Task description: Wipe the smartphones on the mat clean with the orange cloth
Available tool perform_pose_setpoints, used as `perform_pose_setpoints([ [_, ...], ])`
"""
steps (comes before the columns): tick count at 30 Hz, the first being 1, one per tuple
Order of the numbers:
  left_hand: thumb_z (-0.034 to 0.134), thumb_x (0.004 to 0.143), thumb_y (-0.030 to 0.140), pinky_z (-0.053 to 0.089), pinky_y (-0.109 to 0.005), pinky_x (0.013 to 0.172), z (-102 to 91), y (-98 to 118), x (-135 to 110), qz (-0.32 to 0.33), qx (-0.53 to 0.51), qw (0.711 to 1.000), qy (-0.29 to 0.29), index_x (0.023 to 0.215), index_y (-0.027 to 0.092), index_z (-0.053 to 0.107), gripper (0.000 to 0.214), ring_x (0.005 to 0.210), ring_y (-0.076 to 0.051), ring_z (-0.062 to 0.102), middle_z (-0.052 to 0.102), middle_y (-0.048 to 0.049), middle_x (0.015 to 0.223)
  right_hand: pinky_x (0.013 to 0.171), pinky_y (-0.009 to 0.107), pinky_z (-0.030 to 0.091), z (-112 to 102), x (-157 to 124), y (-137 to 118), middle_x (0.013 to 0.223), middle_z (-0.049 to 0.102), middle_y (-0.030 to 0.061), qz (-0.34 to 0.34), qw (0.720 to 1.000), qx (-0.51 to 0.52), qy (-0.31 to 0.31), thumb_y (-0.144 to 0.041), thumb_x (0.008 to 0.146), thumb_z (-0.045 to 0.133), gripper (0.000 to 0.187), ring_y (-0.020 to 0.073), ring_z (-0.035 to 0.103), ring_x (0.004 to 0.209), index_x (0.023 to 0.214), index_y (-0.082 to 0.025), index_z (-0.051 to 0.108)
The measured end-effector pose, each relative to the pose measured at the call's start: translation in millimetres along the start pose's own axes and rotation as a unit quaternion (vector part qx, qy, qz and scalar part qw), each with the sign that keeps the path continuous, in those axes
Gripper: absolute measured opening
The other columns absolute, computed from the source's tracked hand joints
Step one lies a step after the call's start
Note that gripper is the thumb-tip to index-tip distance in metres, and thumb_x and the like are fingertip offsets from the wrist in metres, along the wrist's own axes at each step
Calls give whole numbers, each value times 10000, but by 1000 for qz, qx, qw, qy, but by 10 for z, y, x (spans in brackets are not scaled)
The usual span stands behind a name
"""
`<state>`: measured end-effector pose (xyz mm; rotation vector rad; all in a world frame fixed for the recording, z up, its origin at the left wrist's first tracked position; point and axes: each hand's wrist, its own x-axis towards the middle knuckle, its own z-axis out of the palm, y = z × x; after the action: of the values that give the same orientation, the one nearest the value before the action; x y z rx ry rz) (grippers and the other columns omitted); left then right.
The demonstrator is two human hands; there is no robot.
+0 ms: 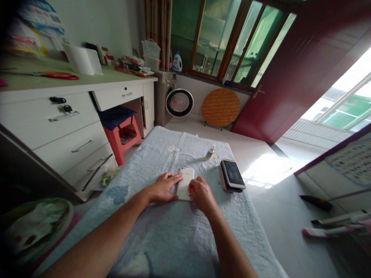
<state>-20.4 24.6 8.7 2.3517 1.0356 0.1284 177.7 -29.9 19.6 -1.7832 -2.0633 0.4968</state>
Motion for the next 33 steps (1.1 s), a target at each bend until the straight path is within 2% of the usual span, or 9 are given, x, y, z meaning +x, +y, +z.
perform_pose_setpoints([
  [3, 675, 678, 412, 258, -412, 1110, 6, -4, 8, 2, 7, 1000, -1, 1434, 234, 372, 834, 1322, -345, 335, 332, -9, 1533, 711, 222, 368, -81, -46, 70, 822, 554, 7, 10, 999, 8, -31, -127, 787, 574, 83, 128, 530, 766, 785, -174, 643],
  [7, 689, 667, 435, 264, -412, 1100, 30, -30, 17, 7, 8, 1000, 6, 1430, 279, 370, 841, 1320, -338, 343, 339, 4, 1530, 703, 226, 364, -149, -69, 100, 808, 564, 3, 20, 998, 21, -63, -151, 764, 597, 52, 135, 535, 774, 761, -178, 641],
  [17, 698, 652, 437, 251, -411, 1107, 42, -41, 13, 10, -1, 1000, 7, 1431, 259, 378, 861, 1325, -340, 336, 302, 0, 1547, 689, 227, 343, -84, 39, 2, 798, 530, 0, 26, 997, 17, -71, -175, 754, 621, 12, 124, 509, 756, 749, -165, 620],
  [26, 702, 645, 429, 268, -427, 1095, 21, -22, 14, 5, 2, 1000, 2, 1424, 286, 376, 857, 1324, -346, 339, 316, 1, 1541, 690, 226, 357, -190, 35, 52, 819, 548, 11, 18, 993, 19, -111, -115, 710, 564, 92, 127, 512, 752, 762, -165, 622],
  [33, 710, 655, 423, 246, -410, 1110, 21, -12, 10, 5, 7, 1000, 2, 1428, 248, 382, 858, 1317, -344, 340, 308, -4, 1545, 651, 228, 355, -126, 89, 62, 792, 566, 12, 45, 994, 16, -96, -202, 721, 624, 48, 129, 516, 717, 746, -162, 618],
])
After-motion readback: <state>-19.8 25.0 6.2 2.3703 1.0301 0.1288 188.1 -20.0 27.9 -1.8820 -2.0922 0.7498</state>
